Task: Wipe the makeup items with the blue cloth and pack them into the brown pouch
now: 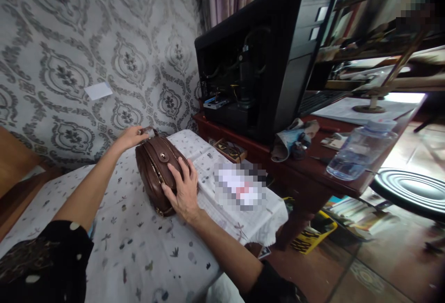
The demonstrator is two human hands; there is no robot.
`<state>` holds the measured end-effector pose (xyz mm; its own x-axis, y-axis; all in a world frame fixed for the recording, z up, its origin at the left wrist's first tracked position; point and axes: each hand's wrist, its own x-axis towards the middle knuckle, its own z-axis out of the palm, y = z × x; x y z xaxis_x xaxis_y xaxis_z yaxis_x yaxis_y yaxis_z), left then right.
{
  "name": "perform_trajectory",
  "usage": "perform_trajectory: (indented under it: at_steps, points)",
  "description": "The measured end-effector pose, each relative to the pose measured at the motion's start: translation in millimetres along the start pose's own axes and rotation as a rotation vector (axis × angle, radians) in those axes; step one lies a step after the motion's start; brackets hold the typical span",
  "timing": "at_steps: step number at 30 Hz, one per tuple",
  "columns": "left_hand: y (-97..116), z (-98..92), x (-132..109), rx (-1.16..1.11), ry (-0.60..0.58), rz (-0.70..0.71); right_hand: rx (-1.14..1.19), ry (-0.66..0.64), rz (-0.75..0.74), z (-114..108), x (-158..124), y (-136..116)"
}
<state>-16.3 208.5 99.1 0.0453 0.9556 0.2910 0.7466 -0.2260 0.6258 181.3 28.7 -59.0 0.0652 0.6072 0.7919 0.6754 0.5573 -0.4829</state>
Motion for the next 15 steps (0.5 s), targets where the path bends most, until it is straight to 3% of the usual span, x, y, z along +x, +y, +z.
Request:
perform_trajectory:
  at_steps: [4, 8, 15]
  points:
    - [11.1, 19.9, 10.5, 0.074, -0.04, 0.061, -0.002, -0.013, -0.011, -2.0, 0.6, 0.3]
    - [15.0, 37.0, 15.8, 0.127, 0.016, 0.049, 0.002, -0.02, -0.008, -3.9, 1.2, -0.9]
    - [13.3, 45.4, 13.2, 0.136, 0.128, 0.019, 0.007, -0.026, 0.005, -5.4, 1.9, -1.6]
